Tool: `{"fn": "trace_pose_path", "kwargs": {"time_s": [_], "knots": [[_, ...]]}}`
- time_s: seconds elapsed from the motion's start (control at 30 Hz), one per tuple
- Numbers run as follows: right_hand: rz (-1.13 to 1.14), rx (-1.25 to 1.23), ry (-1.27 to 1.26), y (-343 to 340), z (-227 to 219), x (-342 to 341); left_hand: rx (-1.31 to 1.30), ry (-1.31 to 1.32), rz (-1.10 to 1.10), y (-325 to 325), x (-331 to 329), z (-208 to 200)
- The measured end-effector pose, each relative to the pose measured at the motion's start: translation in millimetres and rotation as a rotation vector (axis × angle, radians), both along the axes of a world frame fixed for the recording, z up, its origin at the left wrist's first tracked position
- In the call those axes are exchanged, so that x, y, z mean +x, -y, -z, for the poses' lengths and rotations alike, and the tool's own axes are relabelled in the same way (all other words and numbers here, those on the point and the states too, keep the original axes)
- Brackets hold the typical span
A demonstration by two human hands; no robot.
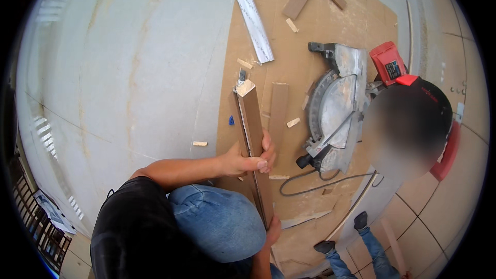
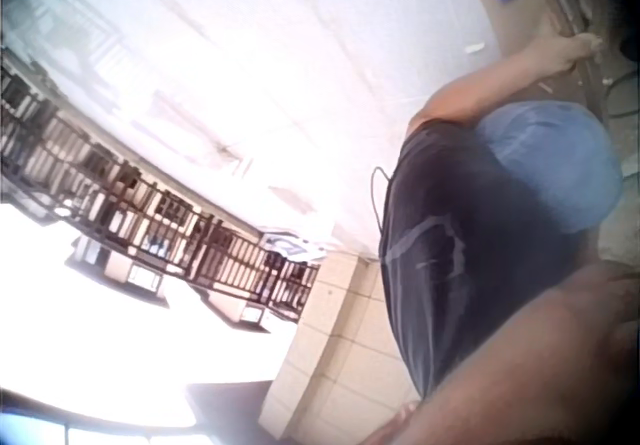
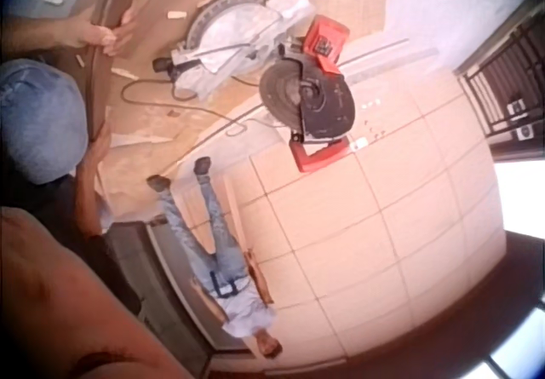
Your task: The person installs wood molding around a door frame using a nail gun and hammer, then walks to a balcony and uses a miter saw to cut a new piece of molding to size.
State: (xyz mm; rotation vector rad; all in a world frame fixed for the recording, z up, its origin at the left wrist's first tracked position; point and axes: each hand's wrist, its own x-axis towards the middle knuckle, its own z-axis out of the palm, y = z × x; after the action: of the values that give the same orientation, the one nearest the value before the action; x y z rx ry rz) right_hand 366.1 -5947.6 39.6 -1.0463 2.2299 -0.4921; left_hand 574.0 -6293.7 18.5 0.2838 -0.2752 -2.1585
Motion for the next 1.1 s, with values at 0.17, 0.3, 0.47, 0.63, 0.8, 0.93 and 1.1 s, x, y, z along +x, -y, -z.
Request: {"fn": "trace_pose_path", "kwargs": {"time_s": [0.17,0.3,0.47,0.63,0.8,0.93,1.1], "knots": [[0.125,0.144,0.259,30,-11,-27,0.140,0.399,-0.023,8,-12,-21],[0.481,0.341,0.428,82,-38,-28,0.148,0.623,-0.140,8,-23,-23],[0.485,0.397,0.529,56,-35,-55,0.108,0.595,-0.095,7,-20,-22],[0.065,0.409,0.432,54,-41,-69,-0.099,0.512,0.001,26,3,-14],[-0.045,0.407,0.434,55,-45,-80,-0.172,0.399,-0.130,83,39,-7],[-0.089,0.400,0.447,51,-46,-86,-0.262,0.322,-0.192,101,52,-5],[-0.147,0.388,0.457,46,-46,-94,-0.142,0.276,-0.233,95,50,-8]]}}
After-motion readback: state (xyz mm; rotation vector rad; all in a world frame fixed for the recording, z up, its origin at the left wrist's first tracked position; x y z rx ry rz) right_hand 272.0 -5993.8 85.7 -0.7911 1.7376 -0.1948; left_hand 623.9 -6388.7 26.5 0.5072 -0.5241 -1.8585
